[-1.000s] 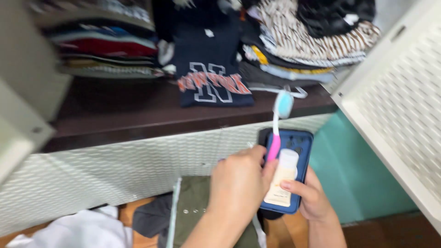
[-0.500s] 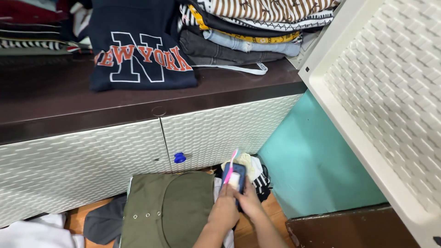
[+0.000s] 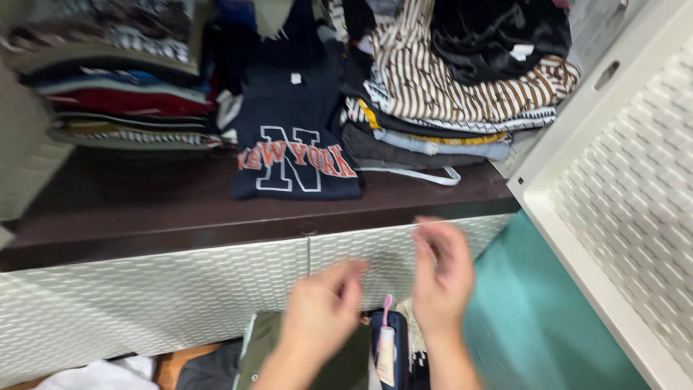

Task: The person organizes and stacks several folded garments inside different compartments of a plastic storage cabinet.

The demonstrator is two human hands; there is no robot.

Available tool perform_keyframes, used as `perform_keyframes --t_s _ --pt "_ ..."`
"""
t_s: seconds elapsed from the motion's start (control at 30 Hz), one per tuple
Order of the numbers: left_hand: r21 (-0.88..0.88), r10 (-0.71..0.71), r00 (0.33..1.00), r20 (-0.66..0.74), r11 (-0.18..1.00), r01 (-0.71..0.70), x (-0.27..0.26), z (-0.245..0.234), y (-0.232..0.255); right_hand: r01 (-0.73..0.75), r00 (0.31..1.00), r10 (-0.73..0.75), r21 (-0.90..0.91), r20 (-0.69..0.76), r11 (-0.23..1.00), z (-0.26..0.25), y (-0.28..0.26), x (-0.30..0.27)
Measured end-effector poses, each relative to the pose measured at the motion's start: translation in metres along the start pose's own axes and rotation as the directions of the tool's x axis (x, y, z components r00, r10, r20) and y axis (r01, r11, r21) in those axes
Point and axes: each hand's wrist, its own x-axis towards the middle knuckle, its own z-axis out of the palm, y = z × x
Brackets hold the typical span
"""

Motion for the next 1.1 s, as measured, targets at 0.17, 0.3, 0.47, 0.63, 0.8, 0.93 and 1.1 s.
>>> perform_keyframes --t_s 0.17,0.3,0.47,0.63,0.8,0.93,1.1 --pt "0.612 0.222 0.863 -0.454 0.782 0.121 0.093 -0.123 0.023 -0.024 0.903 0.316 -0.702 0.290 0.712 0.115 -0.060 0.111" --pt "0.702 0.022 0.933 -0.360 0.665 0.255 0.134 -0.132 0.004 0.002 0.885 0.324 -0.700 0.334 0.714 0.148 -0.046 0.114" --pt "0.364 -0.062 0.978 -0.200 0.922 0.133 0.104 -0.164 -0.005 -0.304 0.804 0.380 -0.233 0.458 0.924 0.103 -0.048 0.090" --pt "-0.114 -0.456 0.888 -0.059 0.887 0.448 0.102 -0.188 0.022 -0.575 0.729 0.651 -0.325 0.213 0.751 0.117 -0.072 0.091" --pt "-0.277 -0.343 0.931 0.125 0.889 0.365 0.112 -0.192 0.028 -0.406 0.781 0.575 -0.501 0.243 0.764 0.136 -0.079 0.102" --pt "-0.410 -0.395 0.900 0.181 0.802 0.435 0.083 -0.203 0.018 -0.361 0.741 0.363 -0.120 0.564 0.925 0.115 -0.079 0.080" --pt "-0.569 -0.467 0.875 0.125 0.689 0.449 0.067 -0.204 0.020 -0.680 0.678 0.580 0.084 0.451 0.728 0.124 -0.077 0.060"
